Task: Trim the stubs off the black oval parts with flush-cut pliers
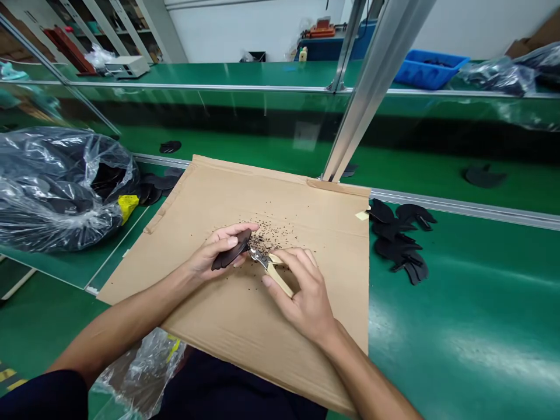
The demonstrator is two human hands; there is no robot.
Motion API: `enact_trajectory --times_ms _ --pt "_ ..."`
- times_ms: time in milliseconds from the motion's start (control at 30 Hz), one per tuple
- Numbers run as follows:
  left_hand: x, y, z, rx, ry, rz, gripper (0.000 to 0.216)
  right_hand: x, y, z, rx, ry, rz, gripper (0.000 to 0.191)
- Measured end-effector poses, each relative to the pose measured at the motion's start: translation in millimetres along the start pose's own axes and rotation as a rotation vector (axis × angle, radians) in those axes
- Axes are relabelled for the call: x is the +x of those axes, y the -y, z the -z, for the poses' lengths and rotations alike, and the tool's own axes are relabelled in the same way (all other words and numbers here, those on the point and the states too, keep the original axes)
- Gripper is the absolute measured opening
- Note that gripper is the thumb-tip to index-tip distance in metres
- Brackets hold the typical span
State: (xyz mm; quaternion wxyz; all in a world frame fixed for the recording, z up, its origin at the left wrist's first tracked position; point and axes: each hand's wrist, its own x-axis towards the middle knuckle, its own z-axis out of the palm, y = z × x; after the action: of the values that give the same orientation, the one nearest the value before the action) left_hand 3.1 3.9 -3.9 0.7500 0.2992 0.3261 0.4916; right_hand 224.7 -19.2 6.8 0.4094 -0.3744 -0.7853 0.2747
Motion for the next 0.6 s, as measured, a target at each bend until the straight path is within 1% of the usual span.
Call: enact_trajectory --times_ms 167,367,433,500,533,600 --pt "-1.5 -2.8 -3.5 0.008 -0.044 -0.008 0.055 0.1 -0.5 0.3 0.011 -0.013 -0.019 0.025" --pt "-2.1 -3.3 -4.4 0.011 -0.031 0.01 0.054 1.5 1.8 0.9 -0.014 0.003 -0.048 0.026" --pt "-1.1 -3.9 -4.6 0.013 -0.045 0.018 0.055 2.0 1.3 1.5 -0.02 0.005 -0.02 0.026" --pt "0.3 -5.2 -6.6 0.005 -0.059 0.025 0.055 1.4 -1.9 2.2 -0.016 0.001 0.039 0.03" --pt "1.6 -6.0 -7.9 -0.003 -0.064 0.026 0.055 0.6 -5.4 2.5 -0.013 -0.01 0.071 0.032" --pt "6.6 -7.2 -8.6 -0.018 -0.062 0.019 0.054 -0.6 -16.6 1.6 -0.022 -0.028 0.087 0.034"
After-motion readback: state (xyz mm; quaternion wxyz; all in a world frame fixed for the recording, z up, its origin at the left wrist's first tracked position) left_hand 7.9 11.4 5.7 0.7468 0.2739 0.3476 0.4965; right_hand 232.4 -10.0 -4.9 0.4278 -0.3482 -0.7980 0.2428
